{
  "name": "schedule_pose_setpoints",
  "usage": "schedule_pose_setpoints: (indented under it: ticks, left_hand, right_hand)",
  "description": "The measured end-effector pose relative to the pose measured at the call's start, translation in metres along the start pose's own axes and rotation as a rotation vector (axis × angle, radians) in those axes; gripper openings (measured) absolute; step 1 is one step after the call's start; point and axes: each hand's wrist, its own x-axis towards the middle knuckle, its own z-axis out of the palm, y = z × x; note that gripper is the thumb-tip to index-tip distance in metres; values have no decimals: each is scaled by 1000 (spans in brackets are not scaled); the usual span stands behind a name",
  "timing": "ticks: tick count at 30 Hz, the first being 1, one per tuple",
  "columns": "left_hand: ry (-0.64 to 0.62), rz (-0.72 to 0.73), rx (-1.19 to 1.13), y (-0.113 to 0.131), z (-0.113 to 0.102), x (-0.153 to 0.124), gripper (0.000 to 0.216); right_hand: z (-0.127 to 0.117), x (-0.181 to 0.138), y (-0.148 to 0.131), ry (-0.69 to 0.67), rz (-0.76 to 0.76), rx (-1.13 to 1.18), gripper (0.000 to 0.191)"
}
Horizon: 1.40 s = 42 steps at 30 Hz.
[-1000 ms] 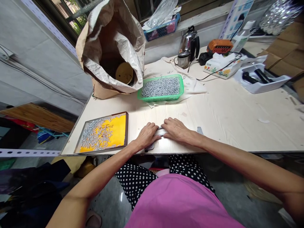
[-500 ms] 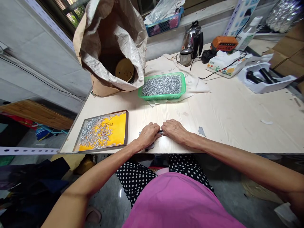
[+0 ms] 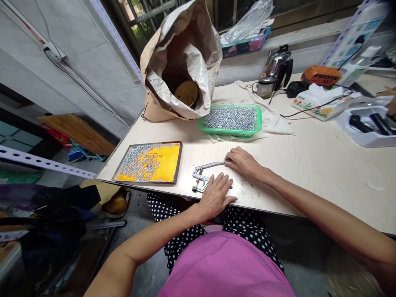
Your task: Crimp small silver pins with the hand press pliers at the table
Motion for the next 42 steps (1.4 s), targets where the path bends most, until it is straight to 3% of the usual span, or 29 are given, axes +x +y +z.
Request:
schedule_pose_setpoints:
  ticks: [5,8,14,17,26,30,35,39,42]
  left_hand:
    - [1,-30,-88,3,-5,1,49]
    - [12,-29,-115,2,-7,0,51]
    - [-17,-55,-190,-1,3,-1,56]
    - [-30,-96,-241,-2,9,-3,56]
    - [-65,-130,-280,-4,19,-7,62]
    - [2,-96,-281,-3,10,-8,68]
    - [34,-29,-202,-2,-3,-9,70]
    - [51,-19,-187,1,-1,-12,69]
    - [126,37,-168,-5,-12,-18,59]
  right_hand:
    - [-1,27,-1,32,64,-87,17]
    - [-5,32,-15,27,66,-108,17]
    - [-2,36,-90,-137,-377,-71,16]
    - [9,43,-117,-218,-494,-80,11]
    - [30,47,-118,-121,-717,-133,11]
    - [13,43,-111,-14,-568,62,12]
    - [-47,74,-69,416,-295,206,20]
    - [-89,108,-14,516,-30,-44,21]
    - [-92,107,8,482,93,-259,35]
